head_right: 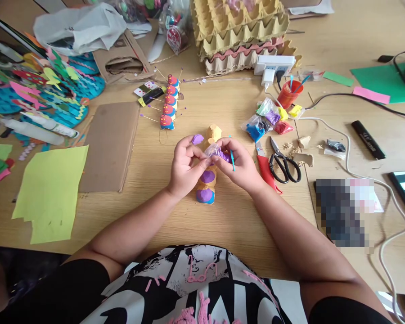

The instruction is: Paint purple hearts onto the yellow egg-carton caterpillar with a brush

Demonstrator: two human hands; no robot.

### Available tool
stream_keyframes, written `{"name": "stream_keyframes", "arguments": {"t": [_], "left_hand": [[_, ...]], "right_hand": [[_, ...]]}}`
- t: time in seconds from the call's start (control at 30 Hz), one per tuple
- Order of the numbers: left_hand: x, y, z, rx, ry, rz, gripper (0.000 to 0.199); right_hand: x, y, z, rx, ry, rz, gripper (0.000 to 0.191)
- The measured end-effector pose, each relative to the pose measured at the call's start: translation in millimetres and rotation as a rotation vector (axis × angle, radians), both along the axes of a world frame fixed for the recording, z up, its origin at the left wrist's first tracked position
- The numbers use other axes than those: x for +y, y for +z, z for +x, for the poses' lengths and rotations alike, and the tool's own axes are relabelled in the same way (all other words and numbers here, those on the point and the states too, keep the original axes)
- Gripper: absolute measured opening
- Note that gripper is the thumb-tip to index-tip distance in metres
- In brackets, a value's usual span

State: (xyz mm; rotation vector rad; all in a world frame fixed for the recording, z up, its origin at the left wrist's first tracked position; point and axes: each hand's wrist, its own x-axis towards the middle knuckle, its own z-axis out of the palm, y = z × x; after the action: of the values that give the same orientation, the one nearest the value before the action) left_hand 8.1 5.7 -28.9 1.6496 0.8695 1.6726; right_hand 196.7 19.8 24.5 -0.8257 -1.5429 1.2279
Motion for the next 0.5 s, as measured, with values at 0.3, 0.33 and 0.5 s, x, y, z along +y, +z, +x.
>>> {"name": "stream_keyframes", "arguments": {"t": [0.3,0.33,0.5], "left_hand": [[-1.0,2.6,1.5,-0.063,-0.073,-0.074,0.06],[-1.8,2.8,1.7,-0.06,-0.06,-0.07,0.057],[-4.2,3.6,1.9,-0.032,0.021,-0.033,0.042]], "right_hand": [[-3.8,-2.3,-7.1,0.091,0.022,-0.038,0.041],[-4.6,-1.9,-8.1,0.091,0.016,-0.026,0.041],[-6.7,-0.4,-9.8,0.067,-0.022,0.028,0.041]]}}
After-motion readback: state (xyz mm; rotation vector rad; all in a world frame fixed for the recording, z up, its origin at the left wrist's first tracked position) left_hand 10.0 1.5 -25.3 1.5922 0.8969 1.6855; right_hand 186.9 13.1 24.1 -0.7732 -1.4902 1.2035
